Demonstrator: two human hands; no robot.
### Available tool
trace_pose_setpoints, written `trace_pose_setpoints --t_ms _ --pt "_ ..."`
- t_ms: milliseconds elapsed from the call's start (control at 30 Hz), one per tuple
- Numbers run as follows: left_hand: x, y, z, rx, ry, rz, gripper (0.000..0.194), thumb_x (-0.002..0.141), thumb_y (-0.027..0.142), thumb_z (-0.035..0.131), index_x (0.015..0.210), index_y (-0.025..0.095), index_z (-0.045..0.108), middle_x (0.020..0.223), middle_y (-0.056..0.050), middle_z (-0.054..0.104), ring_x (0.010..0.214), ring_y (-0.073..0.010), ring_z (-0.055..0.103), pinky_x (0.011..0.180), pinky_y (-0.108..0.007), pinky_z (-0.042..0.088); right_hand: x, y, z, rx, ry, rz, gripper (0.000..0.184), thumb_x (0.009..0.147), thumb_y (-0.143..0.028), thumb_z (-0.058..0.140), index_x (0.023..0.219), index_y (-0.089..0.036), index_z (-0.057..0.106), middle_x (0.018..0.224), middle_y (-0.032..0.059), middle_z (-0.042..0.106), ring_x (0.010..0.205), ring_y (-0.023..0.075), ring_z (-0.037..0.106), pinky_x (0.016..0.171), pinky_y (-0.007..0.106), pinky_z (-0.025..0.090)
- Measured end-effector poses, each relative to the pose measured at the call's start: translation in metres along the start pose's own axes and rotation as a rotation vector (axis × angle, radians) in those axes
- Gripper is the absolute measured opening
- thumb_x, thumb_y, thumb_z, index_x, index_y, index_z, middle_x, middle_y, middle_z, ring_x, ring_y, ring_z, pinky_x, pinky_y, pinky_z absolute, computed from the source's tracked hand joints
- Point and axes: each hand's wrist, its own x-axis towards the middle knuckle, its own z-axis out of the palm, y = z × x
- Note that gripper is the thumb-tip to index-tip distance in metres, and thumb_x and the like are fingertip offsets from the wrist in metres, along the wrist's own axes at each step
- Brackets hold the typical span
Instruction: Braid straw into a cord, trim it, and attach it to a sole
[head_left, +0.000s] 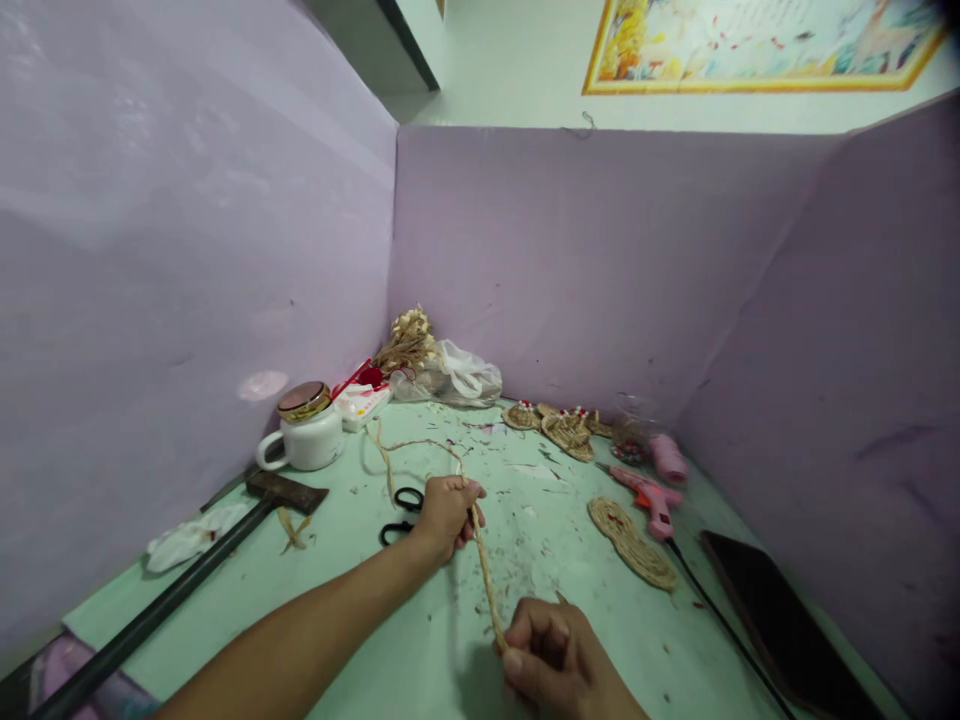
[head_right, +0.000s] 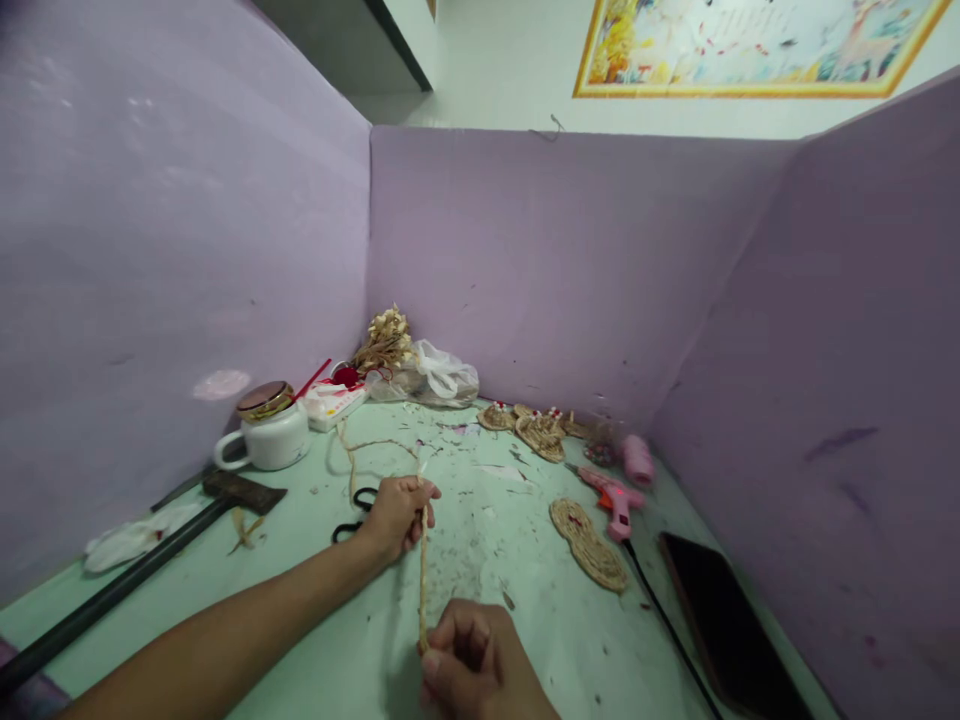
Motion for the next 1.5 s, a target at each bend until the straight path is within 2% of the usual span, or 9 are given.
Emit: trace_pose_setpoints --t_ms 233,400,667,767,900,1033,1167,1333,1500 --pt "0.014 0.011 -0.013 -0.038 0.029 -0.023 0.013 0.068 0.024 0.054 0.064 0.012 0.052 0.045 0.001 0.053 0.026 -0.0028 0.03 0.028 -0.017 0.012 -0.006 0.002 0.005 0.03 -0.062 0.065 0.039 0.055 -0.046 0.071 0.062 -0.015 0.048 0.05 -0.0031 0.049 0.043 0.0058 0.041 0.044 0.019 0.027" --pt "0.018 0.024 -0.029 -0.068 0.076 0.013 0.015 0.072 0.025 0.051 0.065 0.012 0.051 0.05 0.002 0.052 0.029 -0.0009 0.027 0.029 -0.016 0.011 -0.008 -0.004 0.001 0.031 -0.199 0.148 0.035 0.054 -0.039 0.074 0.059 -0.014 0.05 0.05 -0.0029 0.049 0.043 0.0032 0.038 0.043 0.017 0.024" --pt "0.024 0.015 -0.026 0.02 0.255 0.021 0.021 0.076 0.027 0.05 0.059 0.013 0.048 0.037 0.006 0.041 0.027 -0.0022 0.023 0.029 -0.017 0.012 -0.018 -0.006 0.006 0.043 -0.265 0.148 0.03 0.059 -0.035 0.072 0.064 -0.014 0.051 0.058 -0.0017 0.05 0.049 0.0041 0.04 0.047 0.017 0.026" --pt "0.031 0.013 -0.028 0.042 0.313 -0.025 0.023 0.08 0.029 0.049 0.065 0.012 0.05 0.043 0.007 0.04 0.031 -0.002 0.026 0.031 -0.016 0.019 -0.018 -0.006 0.009 0.074 -0.31 0.127 0.03 0.06 -0.034 0.072 0.065 -0.014 0.05 0.056 -0.003 0.047 0.047 0.0035 0.037 0.046 0.017 0.024" --pt "0.04 0.016 -0.036 0.043 0.34 -0.084 0.024 0.084 0.033 0.045 0.085 0.011 0.054 0.067 0.002 0.052 0.049 -0.0044 0.046 0.044 -0.018 0.04 -0.018 -0.007 0.013 0.113 -0.258 0.111 0.032 0.06 -0.035 0.071 0.065 -0.013 0.05 0.055 -0.0033 0.046 0.047 0.0034 0.037 0.045 0.017 0.023" --pt "0.045 0.017 -0.042 0.028 0.346 -0.079 0.024 0.083 0.032 0.046 0.094 0.011 0.053 0.081 -0.002 0.056 0.063 -0.0085 0.053 0.054 -0.023 0.046 -0.019 -0.006 0.016 0.078 -0.243 0.117 0.033 0.061 -0.037 0.07 0.063 -0.012 0.049 0.052 -0.002 0.049 0.046 0.0041 0.041 0.044 0.017 0.026" --pt "0.042 0.02 -0.042 0.001 0.337 -0.029 0.021 0.083 0.03 0.047 0.082 0.01 0.054 0.064 0.002 0.052 0.046 -0.0043 0.044 0.041 -0.017 0.038 -0.015 0.001 0.011 0.142 -0.203 0.127 0.03 0.062 -0.033 0.07 0.069 -0.014 0.048 0.054 -0.0029 0.051 0.046 0.007 0.051 0.045 0.017 0.035" --pt "0.026 0.033 -0.034 -0.06 0.255 0.11 0.021 0.077 0.029 0.049 0.065 0.012 0.05 0.043 0.004 0.046 0.03 -0.0026 0.031 0.03 -0.016 0.02 -0.008 0.001 -0.002 0.237 -0.33 0.19 0.027 0.061 -0.027 0.071 0.071 -0.012 0.051 0.055 0.0015 0.057 0.045 0.0097 0.054 0.043 0.019 0.039" --pt "0.01 0.037 -0.024 -0.067 0.181 0.158 0.021 0.071 0.033 0.053 0.065 0.013 0.051 0.042 0.003 0.048 0.028 -0.0036 0.032 0.028 -0.017 0.021 -0.004 -0.01 -0.003 0.431 -0.299 0.218 0.056 0.056 -0.028 0.074 0.104 -0.013 0.049 0.084 0.0103 0.063 0.062 0.0155 0.061 0.059 0.03 0.046"
